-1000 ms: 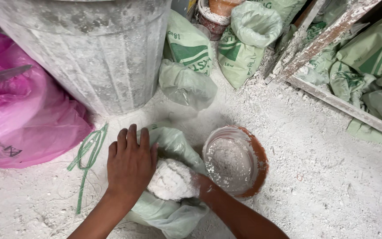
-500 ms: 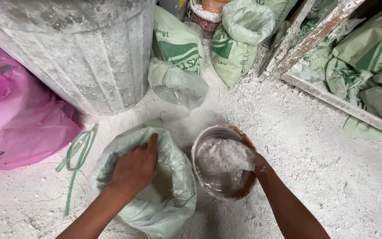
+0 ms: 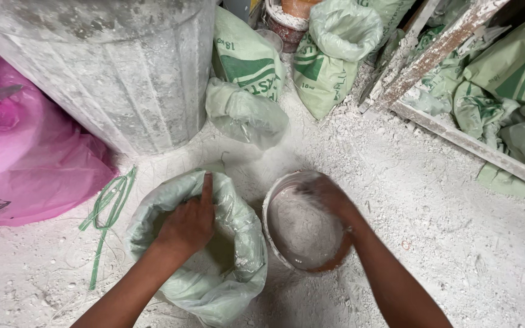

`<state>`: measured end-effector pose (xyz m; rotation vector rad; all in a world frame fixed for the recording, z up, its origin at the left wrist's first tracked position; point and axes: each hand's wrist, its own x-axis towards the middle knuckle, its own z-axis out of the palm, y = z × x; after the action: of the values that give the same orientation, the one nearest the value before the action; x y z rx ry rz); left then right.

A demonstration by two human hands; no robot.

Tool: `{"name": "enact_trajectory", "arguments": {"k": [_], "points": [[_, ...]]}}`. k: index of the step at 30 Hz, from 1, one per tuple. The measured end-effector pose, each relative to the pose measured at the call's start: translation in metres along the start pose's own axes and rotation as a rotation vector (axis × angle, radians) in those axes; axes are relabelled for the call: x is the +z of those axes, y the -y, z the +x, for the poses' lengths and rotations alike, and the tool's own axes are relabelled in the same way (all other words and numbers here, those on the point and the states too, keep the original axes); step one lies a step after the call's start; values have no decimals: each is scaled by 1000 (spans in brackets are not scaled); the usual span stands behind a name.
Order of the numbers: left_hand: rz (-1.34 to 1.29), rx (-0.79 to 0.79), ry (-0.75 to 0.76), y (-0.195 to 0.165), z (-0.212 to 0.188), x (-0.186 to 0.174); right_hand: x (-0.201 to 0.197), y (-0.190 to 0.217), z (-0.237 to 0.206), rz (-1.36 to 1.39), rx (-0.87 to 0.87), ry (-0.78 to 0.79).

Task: The person scoops white gypsum powder from a bag into a plastic bowl, adds water, and mixes the plaster by hand until smooth. They then scoop the wet plaster and spread it by hand over decorative plaster molding pieces laid on a work surface, smoothing it along the profiles.

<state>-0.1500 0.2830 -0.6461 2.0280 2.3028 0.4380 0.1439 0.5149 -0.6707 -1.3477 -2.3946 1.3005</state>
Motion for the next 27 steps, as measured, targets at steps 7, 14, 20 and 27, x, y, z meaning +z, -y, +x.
{"name": "enact_trajectory", "arguments": {"k": [7, 14, 20, 27], "points": [[-269, -116, 121, 15, -1, -31, 221, 71, 27, -119, -445, 477], [-232, -84, 105, 11, -16, -61, 343, 48, 66, -296, -182, 177], [-278, -119, 173, 6, -19, -84, 350, 47, 62, -30, -113, 160], [-127, 166, -165, -17, -31, -99, 320, 23, 38, 410, -78, 266]]}}
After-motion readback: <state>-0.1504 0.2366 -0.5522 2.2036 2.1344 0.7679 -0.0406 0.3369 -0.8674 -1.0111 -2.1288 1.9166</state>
